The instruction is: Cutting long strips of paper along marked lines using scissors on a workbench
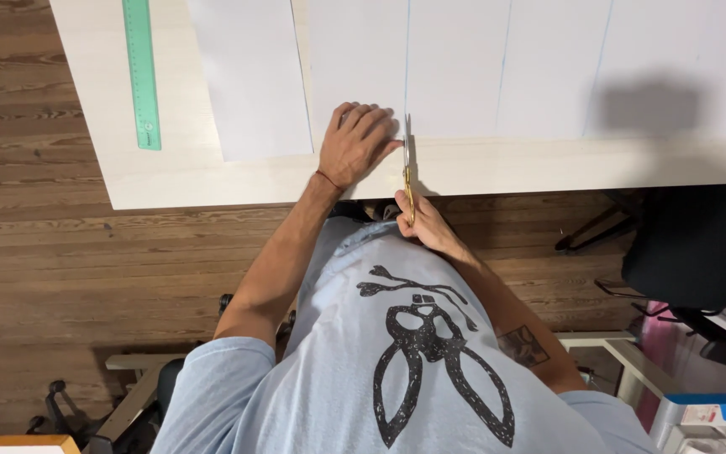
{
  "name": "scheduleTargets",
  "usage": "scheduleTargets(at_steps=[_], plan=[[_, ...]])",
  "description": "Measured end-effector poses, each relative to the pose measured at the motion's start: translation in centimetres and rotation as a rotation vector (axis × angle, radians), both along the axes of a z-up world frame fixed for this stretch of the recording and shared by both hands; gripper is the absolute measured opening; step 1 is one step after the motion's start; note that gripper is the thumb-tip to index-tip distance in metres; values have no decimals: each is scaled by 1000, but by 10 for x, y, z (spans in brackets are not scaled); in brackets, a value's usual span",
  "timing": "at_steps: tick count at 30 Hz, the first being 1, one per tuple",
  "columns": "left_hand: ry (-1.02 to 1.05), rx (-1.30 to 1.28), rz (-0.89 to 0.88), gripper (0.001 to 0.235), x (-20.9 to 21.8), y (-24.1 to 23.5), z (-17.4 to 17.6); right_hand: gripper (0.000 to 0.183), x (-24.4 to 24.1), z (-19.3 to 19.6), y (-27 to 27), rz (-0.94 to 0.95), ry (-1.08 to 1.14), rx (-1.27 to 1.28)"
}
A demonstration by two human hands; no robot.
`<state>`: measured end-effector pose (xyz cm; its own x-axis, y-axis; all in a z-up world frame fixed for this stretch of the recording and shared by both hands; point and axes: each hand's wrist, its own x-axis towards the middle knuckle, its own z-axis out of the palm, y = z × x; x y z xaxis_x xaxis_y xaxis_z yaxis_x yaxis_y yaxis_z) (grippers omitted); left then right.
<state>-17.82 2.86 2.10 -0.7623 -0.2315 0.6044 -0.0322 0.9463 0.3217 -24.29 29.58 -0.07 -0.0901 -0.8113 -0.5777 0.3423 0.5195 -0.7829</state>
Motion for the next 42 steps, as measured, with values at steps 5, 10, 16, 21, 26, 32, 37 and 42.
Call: scheduleTargets(at_steps=[5, 10, 16, 21, 26, 32, 37, 42], plan=[[47, -53, -61, 25, -5, 5, -37, 65, 5, 1, -2, -18, -8, -3], [67, -62, -102, 32, -7, 2, -17, 70, 7, 12, -3, -33, -20, -5], [70, -101, -124, 32, -5, 3, -21, 75, 6, 8, 1, -30, -24, 27], [104, -129, -152, 31, -5, 3, -10, 76, 7, 17, -7, -137, -115, 68], [102, -138, -156, 32, -4, 5, -11, 69, 8, 35, -16, -188, -142, 112], [109, -137, -162, 37, -2, 7, -9, 62, 4, 63, -35, -278, -183, 165], [113, -135, -157, 46, -1, 7, -19, 61, 2, 70, -44, -312, -197, 185], [105, -145, -156, 36, 0, 7, -21, 60, -3, 76, -50, -324, -200, 210]])
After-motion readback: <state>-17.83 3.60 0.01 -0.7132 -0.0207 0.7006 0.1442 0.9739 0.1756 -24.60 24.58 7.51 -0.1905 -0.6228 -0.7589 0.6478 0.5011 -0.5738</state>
